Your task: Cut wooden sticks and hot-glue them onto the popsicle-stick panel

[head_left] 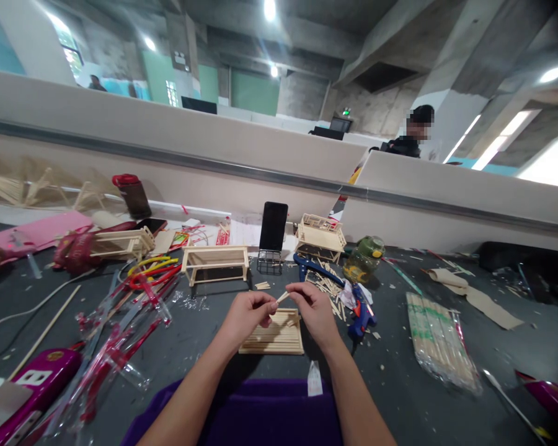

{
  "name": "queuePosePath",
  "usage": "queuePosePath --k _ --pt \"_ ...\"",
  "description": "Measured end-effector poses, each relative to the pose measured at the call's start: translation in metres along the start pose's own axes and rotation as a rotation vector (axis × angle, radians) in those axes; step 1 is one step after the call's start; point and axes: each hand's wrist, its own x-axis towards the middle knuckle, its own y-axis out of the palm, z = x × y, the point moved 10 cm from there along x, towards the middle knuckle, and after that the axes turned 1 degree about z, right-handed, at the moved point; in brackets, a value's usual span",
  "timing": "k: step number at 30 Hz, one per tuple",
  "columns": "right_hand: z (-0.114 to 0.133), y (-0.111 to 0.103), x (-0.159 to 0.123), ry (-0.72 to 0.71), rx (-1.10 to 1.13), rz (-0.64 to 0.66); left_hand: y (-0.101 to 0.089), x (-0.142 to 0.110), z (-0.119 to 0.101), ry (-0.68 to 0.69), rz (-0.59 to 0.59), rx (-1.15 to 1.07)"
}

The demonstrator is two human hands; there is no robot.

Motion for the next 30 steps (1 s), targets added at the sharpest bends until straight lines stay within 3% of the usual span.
queuePosePath --k 22,30 --pt "-0.01 -0.003 -0.001 0.087 0.078 -0.058 -0.003 -0.003 -0.005 -0.01 -0.043 -0.028" --pt "-0.008 0.0 0.0 0.082 0.078 -0.04 0.001 -0.005 -0.006 -0.03 0.001 -0.107"
